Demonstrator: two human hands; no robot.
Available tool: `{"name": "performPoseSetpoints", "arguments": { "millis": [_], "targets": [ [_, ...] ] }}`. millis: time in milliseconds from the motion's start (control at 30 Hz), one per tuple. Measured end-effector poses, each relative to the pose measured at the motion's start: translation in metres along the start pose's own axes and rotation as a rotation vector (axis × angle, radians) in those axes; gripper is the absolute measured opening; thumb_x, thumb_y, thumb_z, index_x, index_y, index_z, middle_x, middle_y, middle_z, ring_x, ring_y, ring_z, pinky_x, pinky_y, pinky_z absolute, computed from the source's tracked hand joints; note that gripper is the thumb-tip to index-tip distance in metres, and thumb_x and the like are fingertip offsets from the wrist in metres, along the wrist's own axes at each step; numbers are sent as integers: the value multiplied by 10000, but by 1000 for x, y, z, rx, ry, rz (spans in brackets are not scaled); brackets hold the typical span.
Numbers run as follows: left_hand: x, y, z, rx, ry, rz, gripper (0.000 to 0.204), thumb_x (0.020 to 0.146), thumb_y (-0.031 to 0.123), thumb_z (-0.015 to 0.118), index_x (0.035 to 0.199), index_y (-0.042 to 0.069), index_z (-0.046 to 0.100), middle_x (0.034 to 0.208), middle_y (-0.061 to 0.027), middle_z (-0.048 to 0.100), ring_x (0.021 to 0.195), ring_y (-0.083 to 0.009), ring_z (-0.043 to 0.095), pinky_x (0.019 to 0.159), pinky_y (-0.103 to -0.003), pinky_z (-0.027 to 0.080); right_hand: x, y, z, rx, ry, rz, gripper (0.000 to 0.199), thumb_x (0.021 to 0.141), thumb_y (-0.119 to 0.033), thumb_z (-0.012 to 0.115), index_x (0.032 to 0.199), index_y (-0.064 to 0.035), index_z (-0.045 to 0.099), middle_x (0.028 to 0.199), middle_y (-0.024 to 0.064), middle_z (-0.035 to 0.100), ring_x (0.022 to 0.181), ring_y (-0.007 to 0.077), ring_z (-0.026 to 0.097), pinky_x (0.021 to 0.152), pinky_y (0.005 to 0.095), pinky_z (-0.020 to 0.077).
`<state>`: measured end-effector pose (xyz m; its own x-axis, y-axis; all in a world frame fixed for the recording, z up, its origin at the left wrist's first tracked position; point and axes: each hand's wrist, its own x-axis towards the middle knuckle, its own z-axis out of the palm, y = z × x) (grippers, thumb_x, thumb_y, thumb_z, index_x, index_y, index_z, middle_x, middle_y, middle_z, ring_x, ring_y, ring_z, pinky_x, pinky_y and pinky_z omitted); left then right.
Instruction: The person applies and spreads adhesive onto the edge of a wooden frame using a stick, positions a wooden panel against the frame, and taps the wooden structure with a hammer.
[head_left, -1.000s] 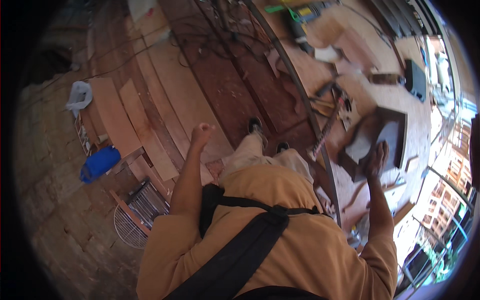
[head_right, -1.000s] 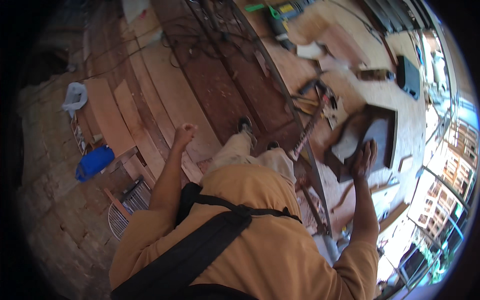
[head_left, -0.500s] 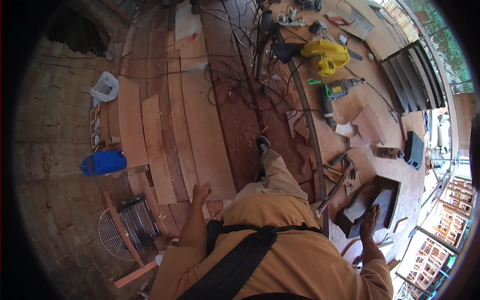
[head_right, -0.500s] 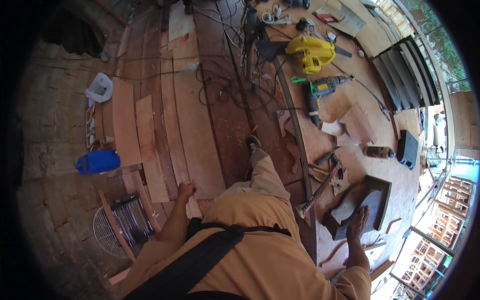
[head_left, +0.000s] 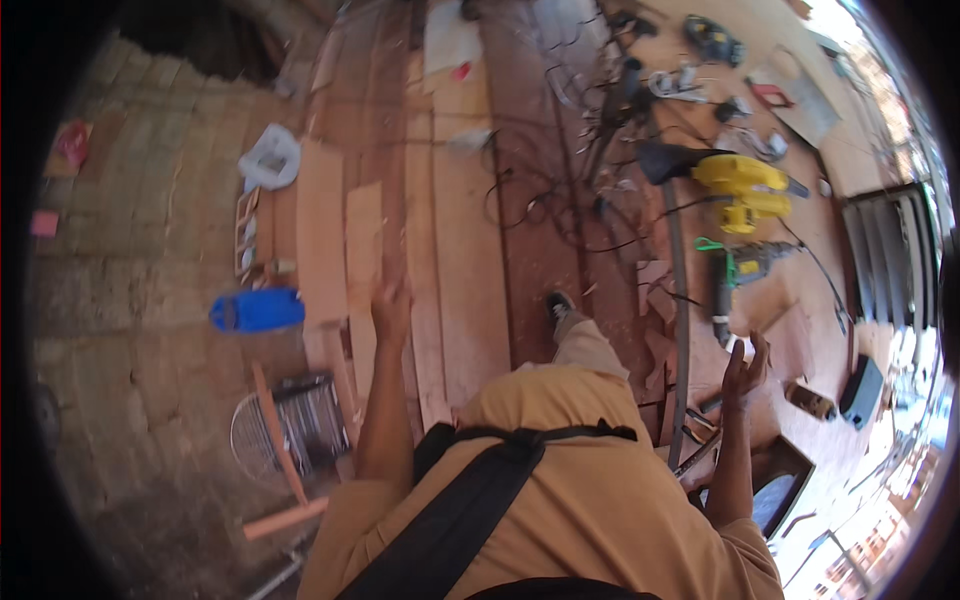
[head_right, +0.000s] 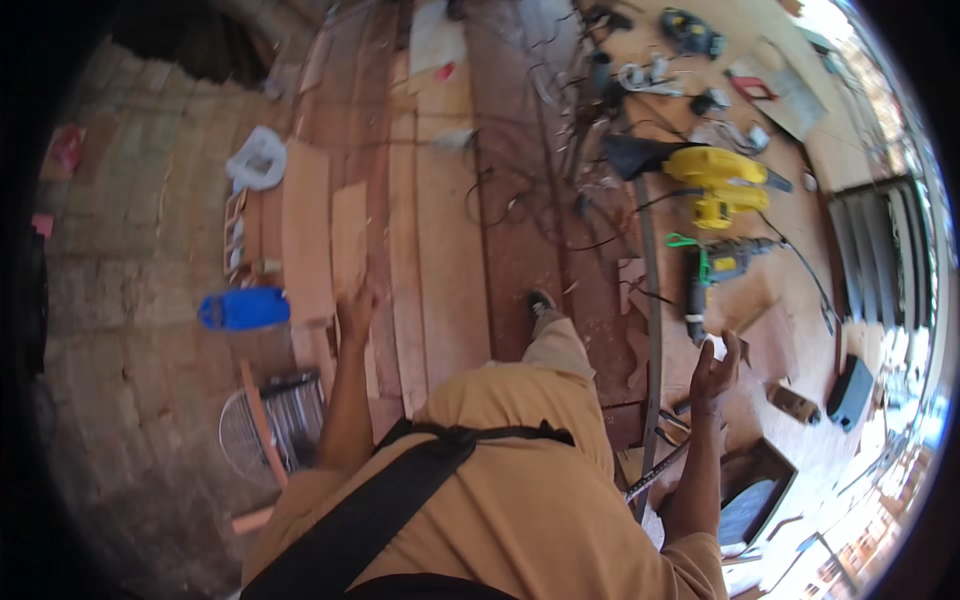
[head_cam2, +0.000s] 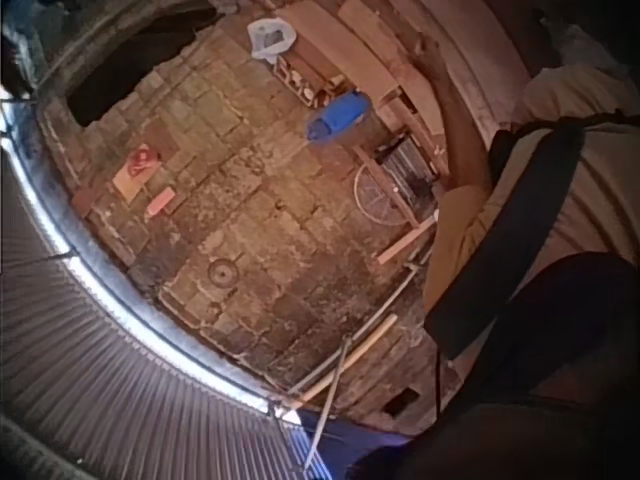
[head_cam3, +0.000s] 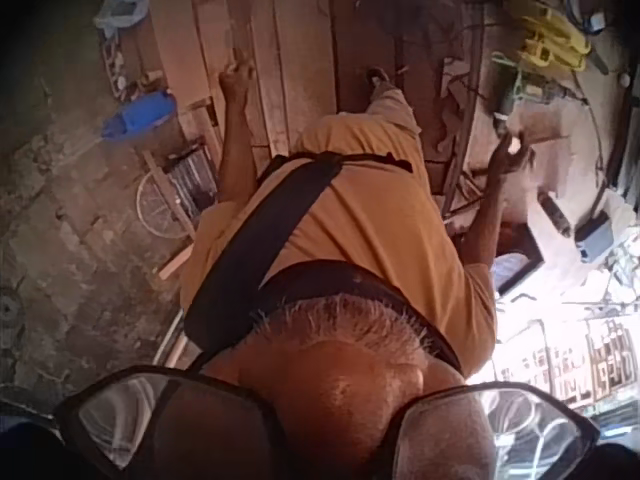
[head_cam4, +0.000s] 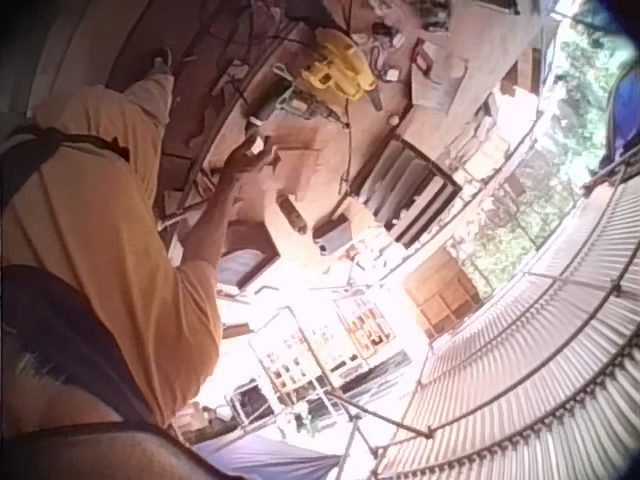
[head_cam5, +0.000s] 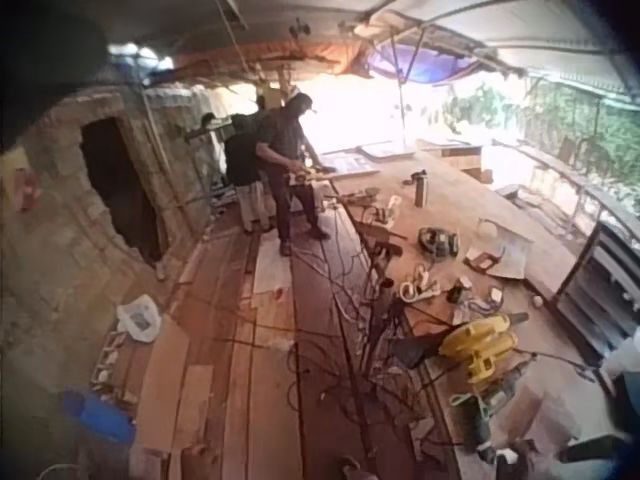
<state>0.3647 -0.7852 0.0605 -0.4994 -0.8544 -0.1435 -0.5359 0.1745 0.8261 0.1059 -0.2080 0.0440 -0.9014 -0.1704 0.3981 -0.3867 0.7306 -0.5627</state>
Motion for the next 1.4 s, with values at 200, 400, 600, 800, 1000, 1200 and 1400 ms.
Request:
{"name": "performPoseSetpoints", "arguments": {
  "millis": [200, 400, 600, 800, 1000, 1200, 1400],
  "targets": [
    [27, 202, -50, -397, 237, 594, 93, 907, -10, 673, 998, -19, 654, 990, -98, 690, 885, -129, 627, 759, -242, 493, 146, -162, 50, 319, -146, -175, 222, 969, -127, 628, 1115, 38, 657, 1046, 152, 705, 1004, 242, 664, 893, 348, 514],
    [6, 296, -162, -148, 49, 1322, 504, 1049, 450, 387, 1340, 68, 538, 1206, -269, 615, 1012, -367, 647, 823, -490, 557, 291, -345, 47, 1125, -11, -914, 541, 1011, -343, 412, 1082, 152, 618, 960, 265, 691, 943, 358, 693, 976, 478, 513],
    [13, 272, -182, -278, 173, 1210, 464, 1037, 421, 426, 1337, 83, 528, 1171, -245, 612, 972, -337, 622, 803, -460, 541, 339, -390, 73, 1742, -163, -844, 705, 986, -584, 380, 1014, 69, 643, 859, 240, 677, 795, 400, 678, 851, 569, 531],
    [110, 244, -200, -434, 239, 1165, 430, 1024, 391, 466, 1334, 98, 517, 1136, -221, 609, 932, -306, 597, 782, -429, 526, 327, -511, 171, 1457, -273, -892, 573, 975, -482, 433, 1084, 52, 610, 901, 232, 673, 811, 389, 675, 850, 551, 528],
    [232, 272, -203, -519, 321, 1121, 405, 1012, 362, 505, 1331, 113, 507, 1101, -198, 607, 892, -276, 572, 762, -398, 511, 355, -626, 256, 1239, -364, -917, 465, 964, -380, 486, 1155, 34, 576, 942, 224, 670, 828, 377, 672, 849, 533, 525],
    [334, 238, -228, -367, 415, 1071, 336, 989, 255, 535, 1268, 72, 499, 943, -158, 580, 811, -279, 581, 708, -365, 512, 346, -716, 330, 1273, -646, -748, 328, 903, -180, 604, 1153, 30, 572, 966, 226, 676, 830, 357, 674, 815, 484, 537],
    [425, 181, -248, -267, 443, 515, 138, 862, 10, 691, 989, -35, 662, 875, -131, 670, 733, -132, 633, 661, -263, 518, 364, -760, 461, 924, -865, -545, 106, 842, -41, 723, 893, 20, 654, 814, 78, 690, 746, 151, 672, 663, 255, 509]
  ]
}}
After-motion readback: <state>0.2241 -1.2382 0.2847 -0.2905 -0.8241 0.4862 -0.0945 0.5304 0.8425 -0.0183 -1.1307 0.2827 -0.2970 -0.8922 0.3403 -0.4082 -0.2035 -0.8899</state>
